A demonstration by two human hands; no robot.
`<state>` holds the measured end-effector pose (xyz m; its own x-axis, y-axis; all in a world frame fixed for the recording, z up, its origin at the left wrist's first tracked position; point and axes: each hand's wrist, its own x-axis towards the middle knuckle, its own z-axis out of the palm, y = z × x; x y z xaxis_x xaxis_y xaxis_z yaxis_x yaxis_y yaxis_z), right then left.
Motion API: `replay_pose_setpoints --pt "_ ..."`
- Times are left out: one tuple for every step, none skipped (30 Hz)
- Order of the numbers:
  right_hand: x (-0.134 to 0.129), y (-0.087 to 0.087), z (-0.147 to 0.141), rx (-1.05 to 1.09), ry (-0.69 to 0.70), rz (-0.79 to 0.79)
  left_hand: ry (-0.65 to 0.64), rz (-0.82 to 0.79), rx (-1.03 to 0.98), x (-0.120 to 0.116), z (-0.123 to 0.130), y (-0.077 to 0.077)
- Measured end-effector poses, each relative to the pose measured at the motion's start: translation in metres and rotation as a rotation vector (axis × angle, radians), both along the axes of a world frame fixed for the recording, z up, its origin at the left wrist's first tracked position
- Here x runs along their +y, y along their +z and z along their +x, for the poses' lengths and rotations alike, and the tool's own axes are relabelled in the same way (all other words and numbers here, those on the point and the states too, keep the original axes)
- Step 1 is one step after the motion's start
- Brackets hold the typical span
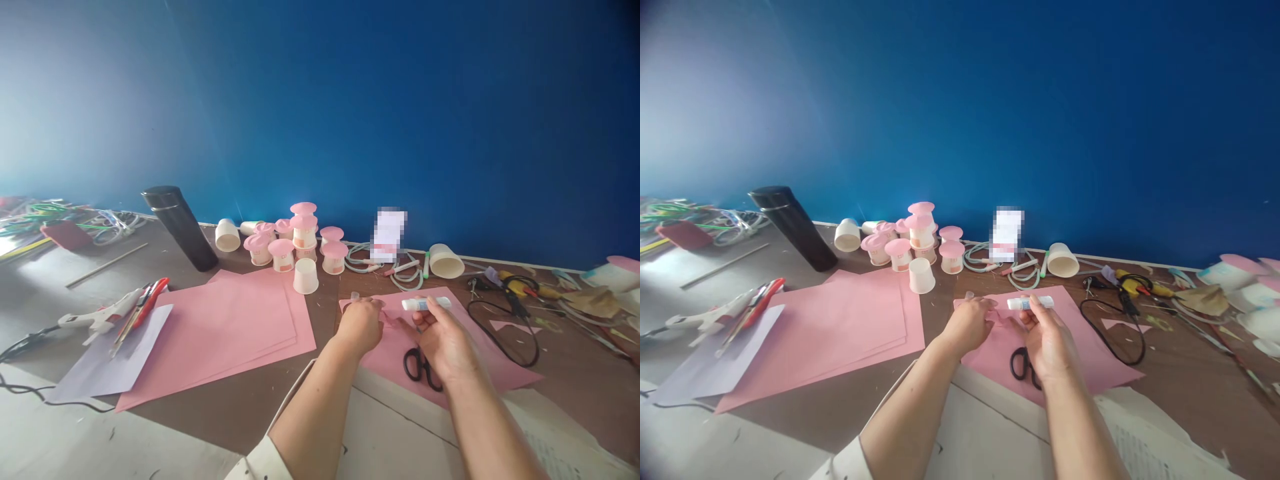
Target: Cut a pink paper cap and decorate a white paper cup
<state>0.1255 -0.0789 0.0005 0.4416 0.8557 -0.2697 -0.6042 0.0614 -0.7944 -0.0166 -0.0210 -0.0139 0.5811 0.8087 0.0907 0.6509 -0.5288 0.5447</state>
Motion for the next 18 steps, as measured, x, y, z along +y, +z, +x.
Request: replay_pose_setpoints --pt "0.001 -0.001 0.000 -0.002 0.003 0.010 0.008 0.000 -0.001 0.000 0.001 -0.001" --pt "0.002 -0.003 -0.001 -0.005 0.010 0.019 0.019 0.001 -0.002 0.001 0.002 -0.001" --pt "0.004 -0.004 -0.002 -0.007 0.020 0.029 0.029 0.004 -0.003 0.001 0.003 -0.001" --pt "0.005 -0.005 -0.002 -0.008 0.031 0.038 0.039 0.010 -0.004 0.001 0.004 -0.002" --pt "0.006 -0.007 -0.003 -0.007 0.040 0.046 0.047 0.017 -0.006 0.001 0.005 -0.002" --pt "0.008 -0.008 -0.004 -0.004 0.045 0.053 0.052 0.025 -0.009 0.001 0.006 -0.002" --pt "0.009 -0.008 -0.006 -0.002 0.048 0.058 0.056 0.033 -0.011 0.000 0.007 -0.001" --pt "0.009 -0.008 -0.007 -0.002 0.049 0.065 0.061 0.038 -0.011 0.000 0.008 -0.001" --pt "0.010 -0.008 -0.009 -0.006 0.051 0.071 0.068 0.039 -0.010 0.000 0.009 -0.001" --pt "0.011 -0.008 -0.010 -0.017 0.053 0.075 0.078 0.040 -0.009 0.000 0.010 0.000" --pt "0.011 -0.007 -0.012 -0.034 0.057 0.079 0.089 0.038 -0.005 0.000 0.011 0.000" --pt "0.011 -0.006 -0.013 -0.052 0.062 0.082 0.102 0.034 0.001 0.000 0.012 0.000" --pt "0.011 -0.006 -0.014 -0.066 0.066 0.082 0.116 0.027 0.006 0.000 0.012 0.001" --pt "0.011 -0.006 -0.014 -0.078 0.068 0.078 0.130 0.013 0.008 0.000 0.012 0.002" --pt "0.011 -0.007 -0.014 -0.090 0.064 0.069 0.146 -0.005 0.008 0.001 0.013 0.002" --pt "0.010 -0.008 -0.012 -0.112 0.051 0.054 0.160 -0.028 0.006 0.001 0.013 0.003" --pt "0.009 -0.010 -0.010 -0.161 0.028 0.038 0.175 -0.057 0.004 0.002 0.012 0.005" --pt "0.008 -0.011 -0.007 -0.249 -0.002 0.017 0.190 -0.086 0.005 0.002 0.012 0.006"
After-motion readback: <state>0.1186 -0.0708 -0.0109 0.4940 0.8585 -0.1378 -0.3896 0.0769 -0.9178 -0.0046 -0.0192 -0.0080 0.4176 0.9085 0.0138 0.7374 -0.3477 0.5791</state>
